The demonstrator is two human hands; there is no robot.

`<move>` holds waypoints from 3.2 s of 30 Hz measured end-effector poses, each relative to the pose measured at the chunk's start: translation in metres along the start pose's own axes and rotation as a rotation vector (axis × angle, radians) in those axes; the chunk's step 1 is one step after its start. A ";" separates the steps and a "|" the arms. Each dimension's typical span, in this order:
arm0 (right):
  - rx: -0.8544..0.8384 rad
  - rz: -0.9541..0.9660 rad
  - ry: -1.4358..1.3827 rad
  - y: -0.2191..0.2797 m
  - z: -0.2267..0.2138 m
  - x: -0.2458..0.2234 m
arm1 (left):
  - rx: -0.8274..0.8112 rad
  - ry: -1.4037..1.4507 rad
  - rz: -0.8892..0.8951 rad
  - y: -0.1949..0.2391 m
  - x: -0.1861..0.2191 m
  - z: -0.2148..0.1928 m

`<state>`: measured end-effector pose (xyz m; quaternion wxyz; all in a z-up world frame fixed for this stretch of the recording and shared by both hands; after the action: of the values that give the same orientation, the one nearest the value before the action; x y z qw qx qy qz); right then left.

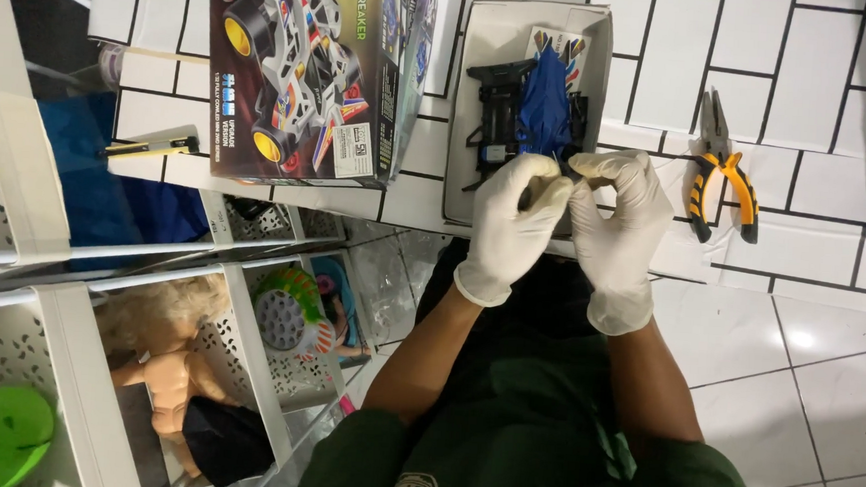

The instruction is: Assembling a mini 4WD toy car from a kit, including installing gears and motor into the chassis.

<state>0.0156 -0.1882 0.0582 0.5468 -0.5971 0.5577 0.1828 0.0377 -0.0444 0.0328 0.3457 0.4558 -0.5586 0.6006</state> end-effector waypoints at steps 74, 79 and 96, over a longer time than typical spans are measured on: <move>-0.500 0.064 0.762 0.008 0.075 0.024 | 0.037 0.137 -0.201 -0.030 0.007 -0.078; -0.320 0.086 0.479 0.006 0.056 0.052 | 0.023 0.044 -0.150 -0.031 0.005 -0.076; -0.310 0.101 0.381 -0.014 0.043 0.019 | 0.009 -0.085 -0.158 -0.032 -0.013 -0.062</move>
<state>0.0505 -0.1635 0.0349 0.3238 -0.6688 0.6453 0.1774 0.0620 0.0225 0.0350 0.3659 0.5249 -0.5324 0.5542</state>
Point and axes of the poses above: each hand's wrist, its own y-axis away from the middle knuckle, its own z-axis out of the palm, x = y × z, the point moved 9 cm from there along -y, towards the middle knuckle, and after that the axes turned 4 degrees about z, right-handed, at the moved point
